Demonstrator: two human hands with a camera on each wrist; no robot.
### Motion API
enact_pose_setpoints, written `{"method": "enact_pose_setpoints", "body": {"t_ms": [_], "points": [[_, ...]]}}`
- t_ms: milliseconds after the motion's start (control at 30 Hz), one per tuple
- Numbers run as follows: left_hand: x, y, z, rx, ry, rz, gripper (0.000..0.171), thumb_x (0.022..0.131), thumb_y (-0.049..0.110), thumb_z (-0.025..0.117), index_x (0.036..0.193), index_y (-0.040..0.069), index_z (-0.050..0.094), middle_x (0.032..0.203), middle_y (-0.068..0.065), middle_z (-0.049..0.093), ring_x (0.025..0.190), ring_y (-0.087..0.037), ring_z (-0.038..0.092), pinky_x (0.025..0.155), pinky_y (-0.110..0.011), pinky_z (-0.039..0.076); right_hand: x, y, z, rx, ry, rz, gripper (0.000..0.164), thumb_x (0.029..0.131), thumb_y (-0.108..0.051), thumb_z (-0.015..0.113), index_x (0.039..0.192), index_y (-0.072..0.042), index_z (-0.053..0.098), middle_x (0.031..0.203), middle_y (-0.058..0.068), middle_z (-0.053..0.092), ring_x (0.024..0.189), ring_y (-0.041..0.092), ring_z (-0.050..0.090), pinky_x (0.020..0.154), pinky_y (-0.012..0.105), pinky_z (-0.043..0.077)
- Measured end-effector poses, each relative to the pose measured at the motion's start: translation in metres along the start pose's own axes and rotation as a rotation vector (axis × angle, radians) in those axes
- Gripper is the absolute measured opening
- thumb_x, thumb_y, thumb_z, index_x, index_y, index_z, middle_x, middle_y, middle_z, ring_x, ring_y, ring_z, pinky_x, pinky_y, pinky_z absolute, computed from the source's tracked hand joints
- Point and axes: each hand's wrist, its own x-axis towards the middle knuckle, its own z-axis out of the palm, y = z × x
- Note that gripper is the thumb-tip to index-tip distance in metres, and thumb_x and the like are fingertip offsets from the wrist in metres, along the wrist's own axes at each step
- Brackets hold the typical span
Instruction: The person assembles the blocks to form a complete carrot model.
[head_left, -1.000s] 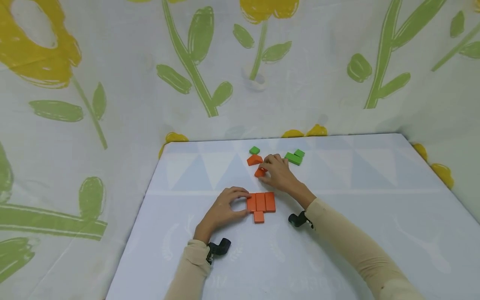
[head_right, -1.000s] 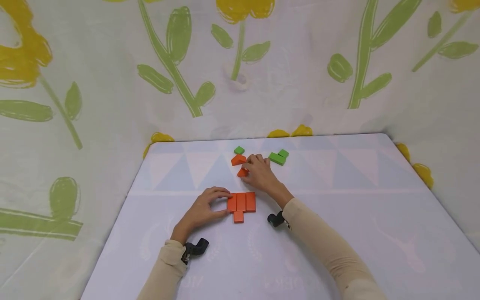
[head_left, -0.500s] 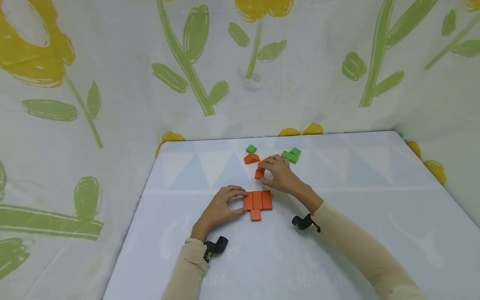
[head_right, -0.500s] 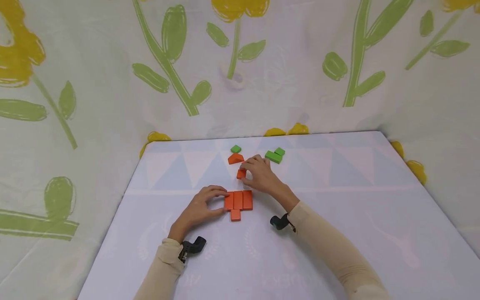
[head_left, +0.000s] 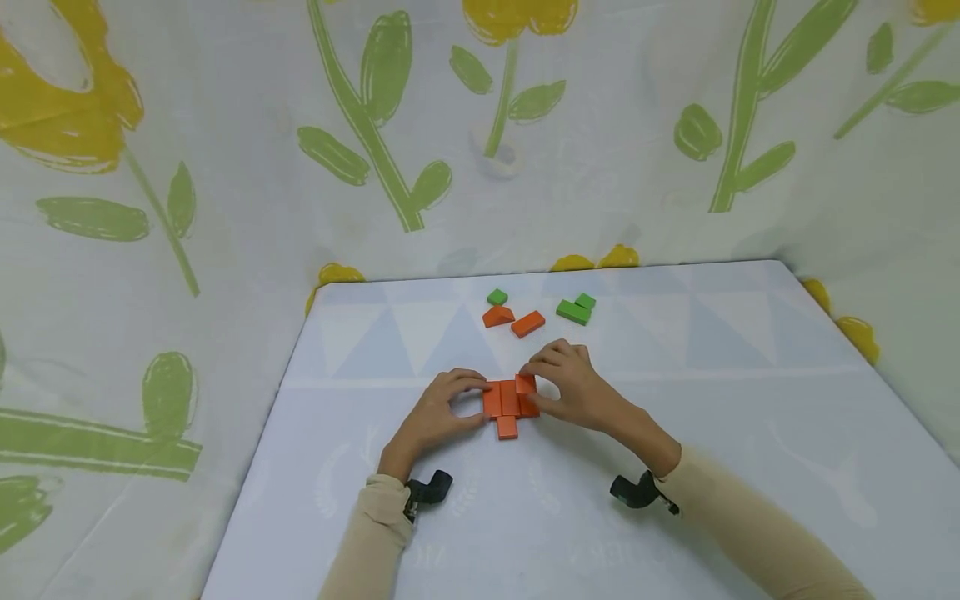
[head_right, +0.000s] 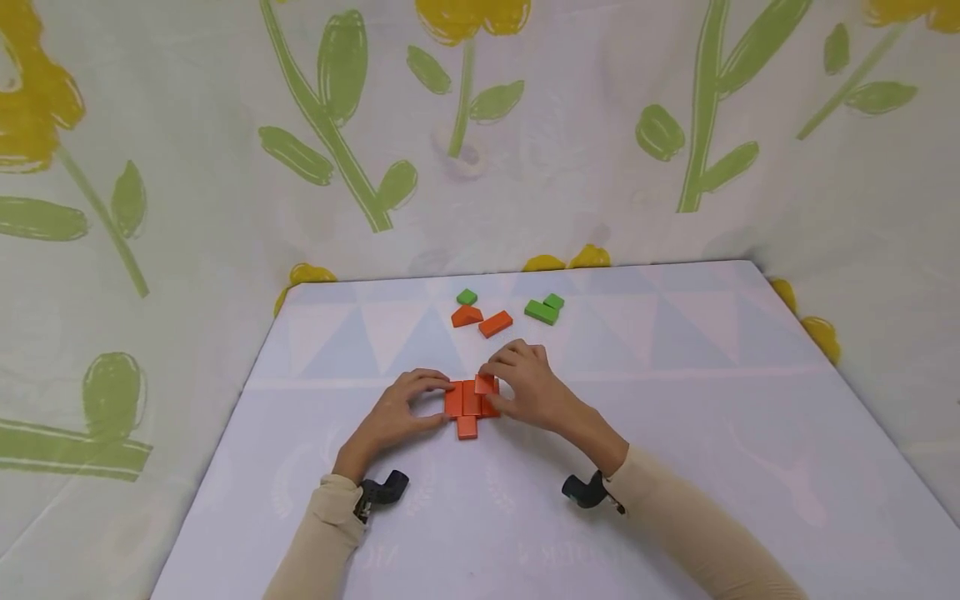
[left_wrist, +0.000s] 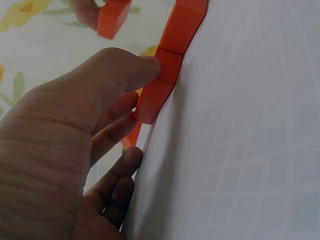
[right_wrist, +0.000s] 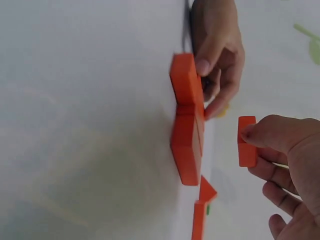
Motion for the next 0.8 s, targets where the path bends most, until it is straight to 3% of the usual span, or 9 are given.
{"method": "enact_pose_setpoints", "body": {"t_ms": [333,800], "points": [[0.001,0.000,0.001,0.012,-0.007,-0.004,0.043,0.085,0.028,0.079,0.126,0.023,0.068,0.135,0.008,0.056,0.128,-0.018,0.045,0.108,-0.048,0.037,-0.030,-0.012,0.013,-0.074,-0.064,-0.153,0.031,0.079,-0.023,0.086,0.107,-0.015,0.075,0.103,-0.004,0.066,0.109,0.020,0.052,0.088,0.043,0.037],[0.000,0.000,0.000,0.003,-0.010,-0.011,0.042,0.086,0.030,0.079,0.126,0.024,0.068,0.135,0.010,0.055,0.129,-0.018,0.045,0.109,-0.048,0.037,-0.032,-0.011,0.026,-0.099,-0.036,-0.215,0.030,0.079,-0.023,0.086,0.105,-0.015,0.074,0.103,-0.002,0.064,0.107,0.020,0.051,0.089,0.044,0.038]]}}
